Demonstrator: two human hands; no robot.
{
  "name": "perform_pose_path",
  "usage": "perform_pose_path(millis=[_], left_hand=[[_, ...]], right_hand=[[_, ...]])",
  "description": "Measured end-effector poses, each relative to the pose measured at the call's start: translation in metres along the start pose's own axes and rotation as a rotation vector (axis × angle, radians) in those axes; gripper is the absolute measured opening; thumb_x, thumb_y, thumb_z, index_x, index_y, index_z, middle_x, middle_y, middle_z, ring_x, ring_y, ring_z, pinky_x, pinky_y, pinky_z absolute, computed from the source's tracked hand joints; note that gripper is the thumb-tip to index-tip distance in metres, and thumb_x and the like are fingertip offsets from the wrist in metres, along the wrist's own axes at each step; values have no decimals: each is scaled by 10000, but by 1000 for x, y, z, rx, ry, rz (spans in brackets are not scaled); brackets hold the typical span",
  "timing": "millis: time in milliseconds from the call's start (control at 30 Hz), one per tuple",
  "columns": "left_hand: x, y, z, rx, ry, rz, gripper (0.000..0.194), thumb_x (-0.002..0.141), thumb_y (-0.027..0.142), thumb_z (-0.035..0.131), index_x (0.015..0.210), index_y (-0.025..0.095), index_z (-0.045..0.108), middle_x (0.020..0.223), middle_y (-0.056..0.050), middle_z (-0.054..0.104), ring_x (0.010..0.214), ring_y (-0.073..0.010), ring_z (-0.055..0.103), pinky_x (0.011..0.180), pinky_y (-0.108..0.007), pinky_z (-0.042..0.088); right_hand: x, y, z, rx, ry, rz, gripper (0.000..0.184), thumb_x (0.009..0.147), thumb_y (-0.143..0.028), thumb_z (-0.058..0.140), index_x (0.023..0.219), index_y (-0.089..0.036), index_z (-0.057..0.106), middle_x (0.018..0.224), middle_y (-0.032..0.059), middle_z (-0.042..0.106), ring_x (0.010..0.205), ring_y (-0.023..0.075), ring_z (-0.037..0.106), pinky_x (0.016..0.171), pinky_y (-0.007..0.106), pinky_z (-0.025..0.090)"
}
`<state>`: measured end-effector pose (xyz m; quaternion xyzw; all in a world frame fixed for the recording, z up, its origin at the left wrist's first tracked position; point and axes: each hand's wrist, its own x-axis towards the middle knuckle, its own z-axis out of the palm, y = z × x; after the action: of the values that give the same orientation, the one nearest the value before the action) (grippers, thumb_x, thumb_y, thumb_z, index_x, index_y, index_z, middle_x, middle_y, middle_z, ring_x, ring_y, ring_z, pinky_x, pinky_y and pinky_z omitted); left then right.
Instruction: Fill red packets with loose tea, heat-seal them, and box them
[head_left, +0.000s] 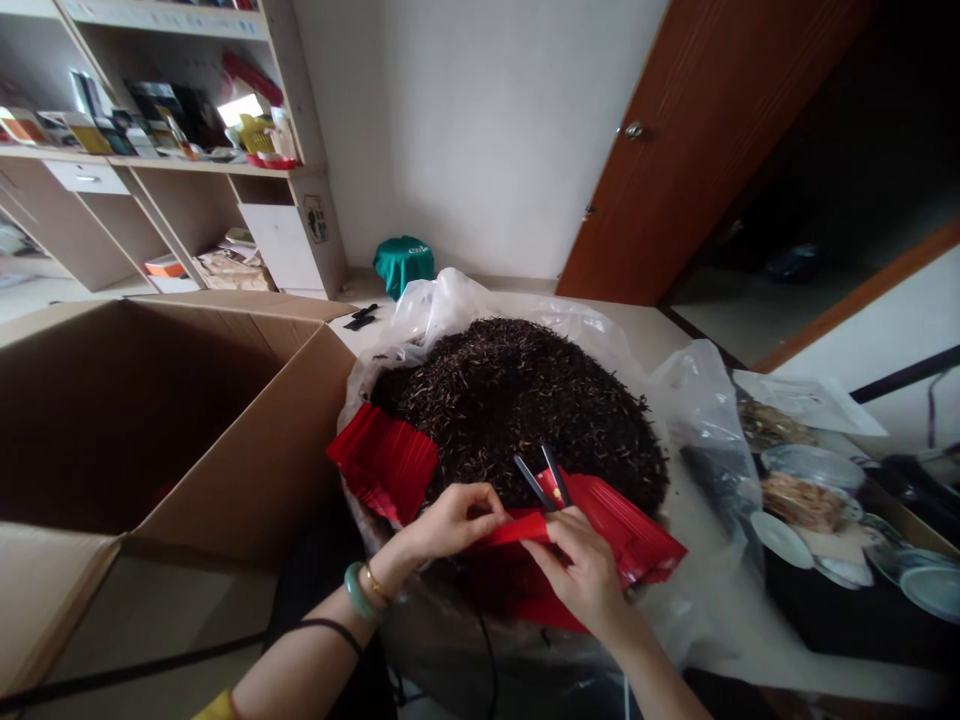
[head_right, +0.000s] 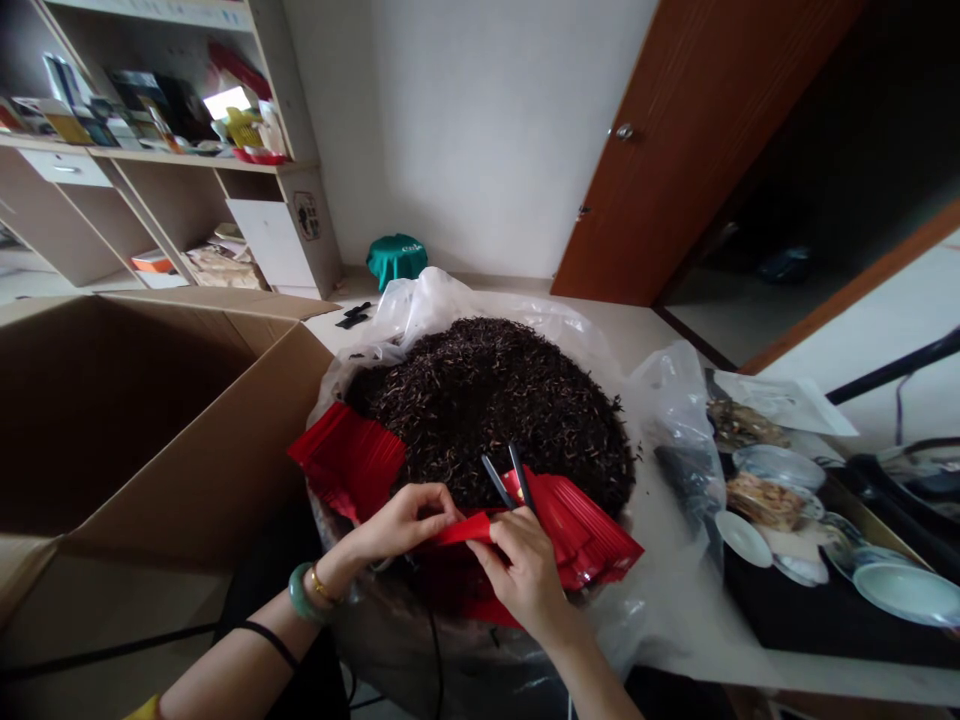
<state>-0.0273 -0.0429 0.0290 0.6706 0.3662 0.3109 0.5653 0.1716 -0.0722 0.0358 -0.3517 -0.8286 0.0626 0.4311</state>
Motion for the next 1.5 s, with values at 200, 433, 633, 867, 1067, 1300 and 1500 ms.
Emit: perform_pose_path(millis=[200, 433, 633, 867, 1067, 1300, 1500], left_hand=[[-1, 0, 1, 149, 84, 35, 442, 894, 490, 461, 807, 107, 664, 722, -37, 641, 645, -120, 519, 608, -211, 414], [-2, -2, 1, 96, 94, 78, 407, 858, 486, 546, 837, 107, 690, 808, -84, 703, 730, -164, 605, 682, -237, 467], [-3, -2, 0, 159, 72, 120, 365, 874, 438, 543, 846, 108, 695, 798, -89, 710, 707, -156, 613, 669, -226, 464], [-4, -3, 3, 241, 137, 132, 324, 887, 398, 527, 830, 117, 680, 757, -73, 706, 668, -139, 612, 639, -212, 463], [-4, -4, 6, 308, 137, 168, 233, 874, 310, 540, 834, 129, 681, 773, -71, 717, 670, -138, 637, 638, -206, 475], [-3, -4, 6, 391, 127, 208, 215, 882, 288, 533, 846, 141, 686, 781, -68, 726, 679, -141, 657, 647, -207, 485], [-4, 0, 3, 350, 136, 227, 201, 882, 291, 549, 864, 152, 694, 839, -66, 741, 733, -146, 680, 689, -209, 502]], right_hand=[[0, 0, 2, -71, 49, -11, 218, 933, -228, 522, 718, -210, 556, 611, -1, 580, 586, 143, 521, 575, 248, 446], [-1, -1, 1, -46, 25, 14, 172, 927, -205, 519, 760, -208, 559, 647, 4, 586, 617, 149, 533, 593, 253, 461], [-2, 0, 1, -17, 13, 76, 202, 914, -203, 534, 714, -203, 560, 612, -4, 562, 590, 142, 528, 569, 241, 456], [-2, 0, -1, 106, -116, 264, 218, 892, -255, 537, 699, -202, 624, 619, 14, 611, 609, 157, 579, 573, 247, 493], [-3, 3, -4, 214, -247, 351, 165, 865, -268, 563, 858, -217, 720, 826, 52, 729, 814, 210, 649, 762, 326, 532], [-4, 6, -2, 247, -328, 324, 226, 913, -276, 523, 947, -224, 740, 881, 65, 741, 835, 208, 656, 775, 335, 523], [-1, 2, -4, 214, -340, 143, 227, 926, -250, 516, 1051, -255, 705, 931, 60, 727, 888, 205, 629, 841, 367, 486]])
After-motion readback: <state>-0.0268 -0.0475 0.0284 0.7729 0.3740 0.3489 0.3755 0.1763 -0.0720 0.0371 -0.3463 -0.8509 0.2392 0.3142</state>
